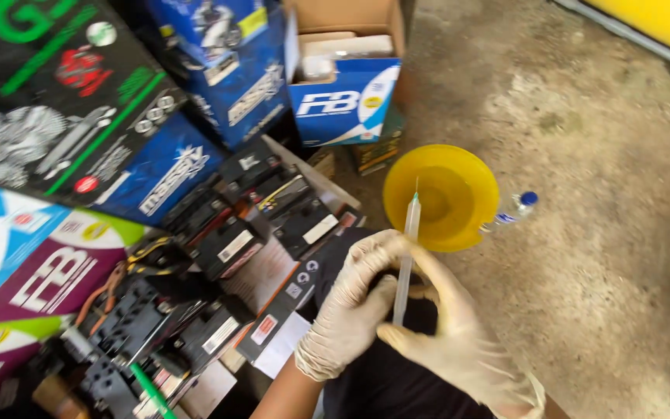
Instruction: Refilling lead-acid battery cells with liquid using a syringe
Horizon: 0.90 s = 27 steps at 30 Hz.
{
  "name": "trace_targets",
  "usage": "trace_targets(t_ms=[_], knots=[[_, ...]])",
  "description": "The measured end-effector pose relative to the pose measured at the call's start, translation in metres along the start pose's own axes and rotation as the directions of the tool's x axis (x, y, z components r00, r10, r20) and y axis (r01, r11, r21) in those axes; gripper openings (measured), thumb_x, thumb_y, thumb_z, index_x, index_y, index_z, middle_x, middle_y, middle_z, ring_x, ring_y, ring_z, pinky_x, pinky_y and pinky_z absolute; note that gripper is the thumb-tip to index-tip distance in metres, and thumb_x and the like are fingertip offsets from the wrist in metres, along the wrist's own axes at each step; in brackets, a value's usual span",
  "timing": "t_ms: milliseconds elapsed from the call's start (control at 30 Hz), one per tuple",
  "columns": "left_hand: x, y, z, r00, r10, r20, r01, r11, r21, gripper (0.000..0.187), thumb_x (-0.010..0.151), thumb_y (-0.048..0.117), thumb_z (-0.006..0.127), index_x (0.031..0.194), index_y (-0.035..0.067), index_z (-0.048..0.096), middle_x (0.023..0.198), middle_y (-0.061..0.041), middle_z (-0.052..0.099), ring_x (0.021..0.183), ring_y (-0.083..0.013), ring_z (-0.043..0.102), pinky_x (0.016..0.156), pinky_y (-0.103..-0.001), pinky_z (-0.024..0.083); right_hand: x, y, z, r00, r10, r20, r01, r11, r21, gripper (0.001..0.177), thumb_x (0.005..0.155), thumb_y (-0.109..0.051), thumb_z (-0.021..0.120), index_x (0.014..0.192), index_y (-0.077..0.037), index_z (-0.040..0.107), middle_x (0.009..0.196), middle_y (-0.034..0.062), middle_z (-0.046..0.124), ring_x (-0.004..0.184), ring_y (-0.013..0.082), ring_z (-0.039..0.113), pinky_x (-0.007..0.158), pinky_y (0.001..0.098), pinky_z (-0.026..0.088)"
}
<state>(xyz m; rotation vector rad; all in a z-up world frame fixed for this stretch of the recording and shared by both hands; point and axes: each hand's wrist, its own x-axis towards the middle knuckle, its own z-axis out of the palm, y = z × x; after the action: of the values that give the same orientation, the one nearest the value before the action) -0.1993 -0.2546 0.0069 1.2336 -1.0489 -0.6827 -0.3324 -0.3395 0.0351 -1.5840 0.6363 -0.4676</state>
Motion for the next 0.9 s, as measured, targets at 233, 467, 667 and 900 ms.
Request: trace_targets(t_ms=[233,467,667,900], knots=[[0.025,-0.031,0.03,0.771,-0.636,0.027,0.617,0.735,-0.283,0.051,0.097,0.02,0.059,0.146,0.006,0.053,0.139,-0.007,0.066,0.122,-0.0103,0.062,0.107,-0.025,0.051,0.02,0.04,-0.026,0.991,0.056,-0.123,-0.08,0.976,-0.203,0.079,0.069,-0.018,0.089,0.14,-0.01,0.055,0.145,0.0071,0.063,0.137,0.0162,0.056,0.117,0.0327,0.038],[0.049,-0.042,0.048,0.652,-0.757,0.031,0.752,0.652,0.098,0.032,0.094,0.019,0.069,0.125,0.017,0.075,0.093,-0.004,0.075,0.078,-0.0119,0.073,0.069,-0.023,0.061,0.033,0.08,-0.04,0.991,0.106,-0.084,-0.119,0.979,-0.168,0.093,0.066,-0.009,0.08,0.153,-0.013,0.045,0.146,0.015,0.058,0.138,0.0254,0.054,0.116,0.0396,0.041],[0.057,-0.076,0.046,0.607,-0.795,-0.014,0.79,0.601,0.12,0.063,0.089,0.016,0.072,0.15,0.014,0.054,0.102,-0.011,0.079,0.079,-0.0158,0.077,0.071,-0.028,0.066,0.045,0.086,-0.04,0.973,0.198,-0.122,-0.215,0.966,-0.144,0.083,0.07,-0.013,0.075,0.149,-0.022,0.054,0.127,0.0104,0.073,0.122,0.0256,0.067,0.104,0.0412,0.054],[0.064,-0.093,0.063,0.741,-0.656,-0.147,0.659,0.666,0.35,0.051,0.092,0.033,0.071,0.135,0.008,0.065,0.13,-0.019,0.07,0.126,-0.0335,0.064,0.102,-0.043,0.058,0.061,0.142,-0.042,0.9,0.393,-0.189,-0.391,0.919,0.048,0.065,0.072,-0.017,0.084,0.135,-0.021,0.069,0.113,0.0111,0.08,0.108,0.0228,0.074,0.091,0.0398,0.061]])
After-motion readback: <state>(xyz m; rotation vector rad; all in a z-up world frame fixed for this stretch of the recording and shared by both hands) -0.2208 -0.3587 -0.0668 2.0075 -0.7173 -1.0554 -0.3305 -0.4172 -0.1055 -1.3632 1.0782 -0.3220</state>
